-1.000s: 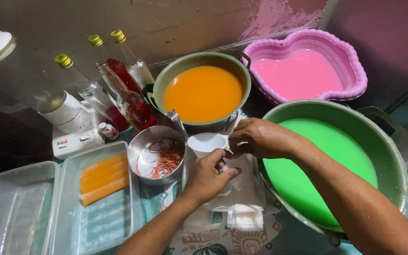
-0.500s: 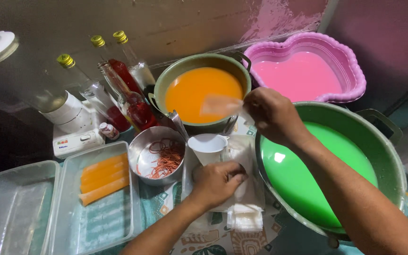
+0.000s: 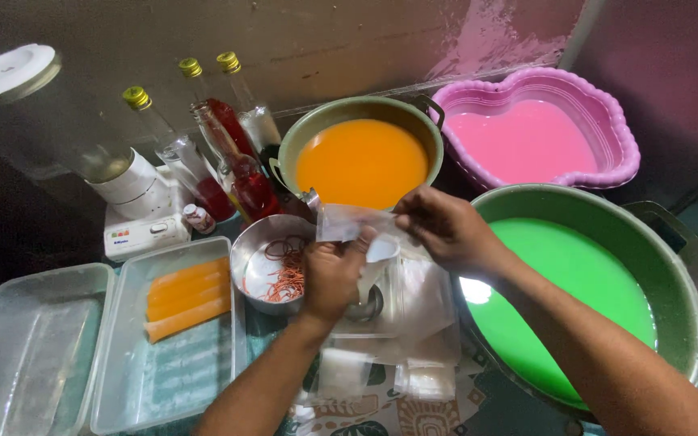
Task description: Filling small plastic bags with flavored liquid using a funnel and ladle, then tying them closed to make ice pops.
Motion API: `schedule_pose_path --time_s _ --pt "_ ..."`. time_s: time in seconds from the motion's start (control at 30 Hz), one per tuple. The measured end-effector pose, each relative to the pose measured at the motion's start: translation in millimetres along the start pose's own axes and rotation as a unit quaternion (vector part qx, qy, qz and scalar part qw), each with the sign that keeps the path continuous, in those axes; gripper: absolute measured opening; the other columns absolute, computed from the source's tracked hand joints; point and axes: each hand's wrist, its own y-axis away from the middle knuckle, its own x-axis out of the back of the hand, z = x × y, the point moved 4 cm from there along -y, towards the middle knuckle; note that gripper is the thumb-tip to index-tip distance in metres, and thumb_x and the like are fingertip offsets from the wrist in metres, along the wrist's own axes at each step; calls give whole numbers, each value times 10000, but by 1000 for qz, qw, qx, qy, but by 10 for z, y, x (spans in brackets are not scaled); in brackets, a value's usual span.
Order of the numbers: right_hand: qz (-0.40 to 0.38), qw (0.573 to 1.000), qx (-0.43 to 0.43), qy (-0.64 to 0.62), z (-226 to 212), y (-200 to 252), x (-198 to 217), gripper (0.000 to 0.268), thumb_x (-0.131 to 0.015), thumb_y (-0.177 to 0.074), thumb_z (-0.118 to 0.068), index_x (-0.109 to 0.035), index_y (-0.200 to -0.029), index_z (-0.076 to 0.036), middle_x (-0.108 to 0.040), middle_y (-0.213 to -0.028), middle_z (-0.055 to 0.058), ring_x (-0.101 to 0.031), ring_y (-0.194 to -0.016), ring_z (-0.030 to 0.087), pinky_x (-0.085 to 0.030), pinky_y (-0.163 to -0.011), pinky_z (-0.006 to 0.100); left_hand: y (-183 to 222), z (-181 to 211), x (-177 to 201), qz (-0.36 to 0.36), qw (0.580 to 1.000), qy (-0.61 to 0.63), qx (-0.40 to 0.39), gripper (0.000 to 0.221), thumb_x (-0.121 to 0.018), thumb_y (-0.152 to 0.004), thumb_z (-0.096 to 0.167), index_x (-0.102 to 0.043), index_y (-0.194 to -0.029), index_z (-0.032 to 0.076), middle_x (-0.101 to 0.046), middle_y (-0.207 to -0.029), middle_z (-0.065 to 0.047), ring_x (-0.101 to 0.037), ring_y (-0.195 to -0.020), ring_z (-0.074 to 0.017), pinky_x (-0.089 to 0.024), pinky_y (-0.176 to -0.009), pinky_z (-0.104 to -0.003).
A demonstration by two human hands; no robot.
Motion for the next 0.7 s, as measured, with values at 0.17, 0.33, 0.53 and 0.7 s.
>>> schedule_pose_path --time_s 0.17,0.33,0.53,0.7 --pt "-68 991 46 107 -163 -17 -10 112 -768 -901 -80 -713 -996 -53 -663 -816 132 -686 -716 266 -559 -696 397 -94 610 219 56 997 22 -37 114 -726 -953 107 -775 -866 54 -587 -585 -11 -520 -486 -50 -457 -493 -206" --pt "-108 987 26 119 43 -33 113 70 -754 -897 -73 -695 -888 -37 -640 -812 128 -656 -741 265 -537 -739 423 -52 652 574 112 993 43 -23 131 -750 -944 165 -791 -896 50 -663 -648 -37 -522 -495 -59 -456 -493 -208" --pt "-57 986 -16 155 3 -71 280 81 -775 -896 -117 -725 -918 -58 -697 -835 138 -711 -768 302 -540 -752 419 124 496 683 80 997 -5 11 53 -777 -895 105 -796 -888 56 -628 -615 -9 -521 -548 -45 -457 -565 -212" --pt "26 993 -73 84 -50 -67 402 101 -733 -951 -56 -745 -1052 -59 -652 -750 39 -599 -708 130 -512 -702 294 139 341 668 -109 992 -70 -1 174 -859 -849 190 -813 -938 48 -752 -859 -93 -647 -831 -102 -556 -804 -310"
